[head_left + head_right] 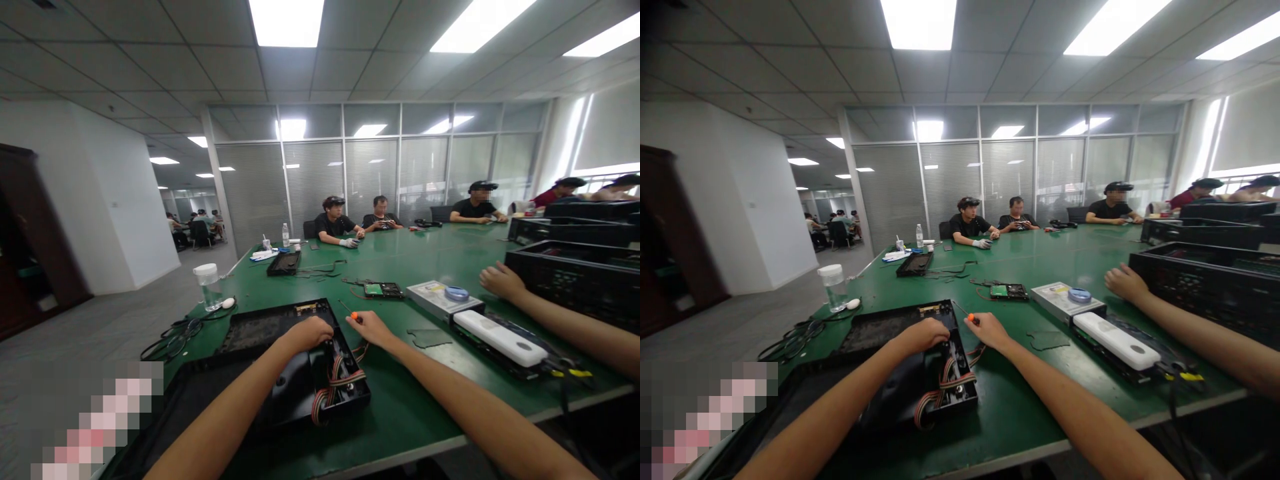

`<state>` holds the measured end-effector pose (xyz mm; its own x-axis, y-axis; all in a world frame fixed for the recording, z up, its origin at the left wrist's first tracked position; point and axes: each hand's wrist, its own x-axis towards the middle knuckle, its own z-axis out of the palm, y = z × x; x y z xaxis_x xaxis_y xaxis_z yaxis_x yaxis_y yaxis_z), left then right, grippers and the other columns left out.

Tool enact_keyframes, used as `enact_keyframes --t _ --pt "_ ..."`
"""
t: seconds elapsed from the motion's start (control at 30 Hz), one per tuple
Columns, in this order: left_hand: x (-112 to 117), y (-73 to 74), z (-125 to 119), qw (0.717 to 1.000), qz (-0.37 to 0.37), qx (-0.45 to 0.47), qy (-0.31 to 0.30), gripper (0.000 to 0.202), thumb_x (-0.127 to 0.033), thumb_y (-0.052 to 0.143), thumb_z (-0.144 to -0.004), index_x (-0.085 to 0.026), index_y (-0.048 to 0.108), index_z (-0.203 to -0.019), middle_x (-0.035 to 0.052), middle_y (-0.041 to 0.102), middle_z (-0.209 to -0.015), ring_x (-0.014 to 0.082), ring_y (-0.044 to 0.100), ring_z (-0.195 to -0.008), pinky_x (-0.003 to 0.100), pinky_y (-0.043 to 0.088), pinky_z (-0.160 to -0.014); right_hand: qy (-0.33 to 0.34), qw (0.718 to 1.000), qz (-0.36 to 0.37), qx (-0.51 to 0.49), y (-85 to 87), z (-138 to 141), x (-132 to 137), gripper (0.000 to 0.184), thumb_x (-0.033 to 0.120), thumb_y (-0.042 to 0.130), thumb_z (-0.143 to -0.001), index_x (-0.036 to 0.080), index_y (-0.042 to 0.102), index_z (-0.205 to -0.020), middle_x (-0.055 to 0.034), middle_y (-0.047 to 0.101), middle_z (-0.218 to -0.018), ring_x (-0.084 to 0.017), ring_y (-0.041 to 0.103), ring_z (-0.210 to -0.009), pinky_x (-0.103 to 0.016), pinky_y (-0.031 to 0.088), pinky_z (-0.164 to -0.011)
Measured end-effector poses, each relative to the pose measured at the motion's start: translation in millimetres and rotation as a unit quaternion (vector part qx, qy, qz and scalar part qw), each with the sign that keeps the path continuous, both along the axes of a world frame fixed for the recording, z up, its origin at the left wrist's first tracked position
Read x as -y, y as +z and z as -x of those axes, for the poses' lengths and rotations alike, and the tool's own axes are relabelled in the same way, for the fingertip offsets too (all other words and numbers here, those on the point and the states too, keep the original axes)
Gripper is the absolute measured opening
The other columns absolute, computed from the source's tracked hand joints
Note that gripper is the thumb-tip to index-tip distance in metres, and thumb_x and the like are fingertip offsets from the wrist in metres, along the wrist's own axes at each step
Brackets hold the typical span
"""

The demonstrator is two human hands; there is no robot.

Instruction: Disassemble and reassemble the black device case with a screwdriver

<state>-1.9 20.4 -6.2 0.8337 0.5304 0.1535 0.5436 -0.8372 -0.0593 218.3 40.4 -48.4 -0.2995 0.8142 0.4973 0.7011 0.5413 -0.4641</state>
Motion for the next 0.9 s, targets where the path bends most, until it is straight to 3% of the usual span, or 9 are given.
enact_keyframes --t 0.17,0.33,0.47,0.63,0.9 --pt "9 -18.0 5 0.999 -0.001 0.051 0.014 0.018 -0.017 0.039 -0.087 -0.016 0.057 -0.088 0.0041 0.061 -0.087 0.0147 0.055 -0.083 0.022 0.040 -0.078 0.008 1.000 -0.011 0.002 -1.5 -3 -2 0.042 0.046 0.040 -0.080 0.014 0.057 -0.059 0.0005 0.052 -0.051 -0.011 0.043 -0.049 -0.021 0.028 -0.050" --pt "14 -19.4 8 0.990 0.028 0.134 0.026 0.016 -0.015 0.043 -0.084 -0.016 0.056 -0.093 0.0037 0.061 -0.088 0.0137 0.055 -0.083 0.022 0.041 -0.078 0.018 0.999 -0.017 0.020 -1.5 -3 -2 0.040 0.045 0.041 -0.080 0.015 0.057 -0.058 -0.0002 0.053 -0.051 -0.011 0.043 -0.049 -0.021 0.027 -0.049" --pt "10 -21.5 7 0.973 0.082 0.210 0.050 0.029 -0.012 0.052 -0.077 -0.014 0.054 -0.106 0.0027 0.064 -0.086 0.0112 0.058 -0.076 0.019 0.044 -0.072 0.020 0.999 -0.020 0.027 -2.5 -5 -2 0.040 0.045 0.041 -0.079 0.015 0.057 -0.058 -0.0003 0.053 -0.050 -0.012 0.044 -0.050 -0.021 0.027 -0.049" --pt "2 -28.6 6 0.975 0.062 0.205 0.057 0.013 -0.016 0.055 -0.076 -0.016 0.067 -0.081 0.0023 0.067 -0.082 0.0134 0.061 -0.079 0.021 0.043 -0.078 0.022 0.999 -0.030 0.032 -3.0 -6 -2 0.039 0.044 0.041 -0.080 0.015 0.056 -0.058 -0.0003 0.054 -0.052 -0.011 0.045 -0.050 -0.021 0.028 -0.050" --pt "5 -28.1 6 0.983 0.066 0.174 0.011 0.019 -0.016 0.048 -0.082 -0.016 0.067 -0.087 0.0031 0.067 -0.088 0.0120 0.060 -0.082 0.019 0.041 -0.080 0.042 0.999 -0.011 0.028 5.1 -7 2 0.035 0.042 0.044 -0.079 0.015 0.054 -0.059 0.0003 0.052 -0.054 -0.010 0.043 -0.051 -0.022 0.028 -0.050"
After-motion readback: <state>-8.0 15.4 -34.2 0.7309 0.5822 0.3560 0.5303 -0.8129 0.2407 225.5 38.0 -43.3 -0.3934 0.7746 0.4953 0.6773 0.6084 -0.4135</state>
